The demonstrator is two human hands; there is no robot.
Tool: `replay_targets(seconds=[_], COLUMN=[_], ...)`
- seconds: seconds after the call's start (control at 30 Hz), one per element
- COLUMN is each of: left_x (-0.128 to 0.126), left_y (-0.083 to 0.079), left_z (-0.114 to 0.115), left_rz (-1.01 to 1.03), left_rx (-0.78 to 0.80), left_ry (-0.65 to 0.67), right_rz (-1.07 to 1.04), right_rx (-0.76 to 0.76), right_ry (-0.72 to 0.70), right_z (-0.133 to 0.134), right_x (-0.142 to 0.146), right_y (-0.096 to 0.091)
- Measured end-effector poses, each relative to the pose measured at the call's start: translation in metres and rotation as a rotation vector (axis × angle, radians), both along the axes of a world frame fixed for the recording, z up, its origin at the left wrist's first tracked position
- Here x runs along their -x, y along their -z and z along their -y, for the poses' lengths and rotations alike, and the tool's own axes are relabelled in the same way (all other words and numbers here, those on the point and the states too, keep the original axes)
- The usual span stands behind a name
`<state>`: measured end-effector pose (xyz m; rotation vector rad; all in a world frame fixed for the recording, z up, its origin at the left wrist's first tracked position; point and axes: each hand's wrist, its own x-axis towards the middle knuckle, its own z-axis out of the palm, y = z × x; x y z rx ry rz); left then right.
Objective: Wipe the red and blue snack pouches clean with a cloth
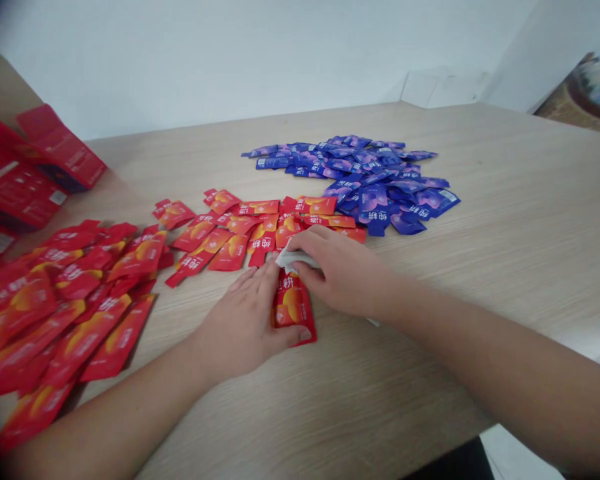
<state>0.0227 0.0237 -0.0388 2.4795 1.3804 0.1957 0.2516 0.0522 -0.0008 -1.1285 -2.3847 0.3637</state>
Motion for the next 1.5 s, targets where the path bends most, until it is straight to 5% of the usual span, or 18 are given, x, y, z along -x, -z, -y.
replay_targets(seconds=[0.13, 0.2, 0.77, 0.93, 1.1, 1.2, 1.27, 1.5], left_x=[0.000, 0.000, 0.005, 0.009, 0.011, 0.013, 0.014, 0.012], left_y=[-0.004, -0.006, -0.007, -0.009, -0.015, -0.016, -0.015, -0.017], left_z=[0.002, 0.002, 0.005, 0.005, 0.003, 0.001, 0.000, 0.001], left_rz=[0.027, 0.036, 0.042, 0.036, 0.040, 0.051, 0.062, 0.075], left_rx=[0.058, 0.077, 0.105, 0.113, 0.124, 0.124, 0.124, 0.087], left_ry=[-0.028, -0.025, 0.002, 0.037, 0.065, 0.082, 0.091, 0.090], right_rz=[0.122, 0.161, 0.264, 0.155, -0.150, -0.106, -0.015, 0.135], right_rx=[0.256, 0.281, -0.011, -0.070, 0.075, 0.399, 0.497, 0.235], right_ry=[-0.409, -0.483, -0.104, 0.003, -0.191, -0.494, -0.578, -0.299], right_z=[0.007, 0.007, -0.001, -0.012, -0.002, 0.008, 0.011, 0.003], right_x=[0.005, 0.010, 0.020, 0.011, 0.000, 0.001, 0.004, 0.011], right_y=[-0.009, -0.006, 0.024, 0.027, 0.004, -0.010, -0.013, 0.000])
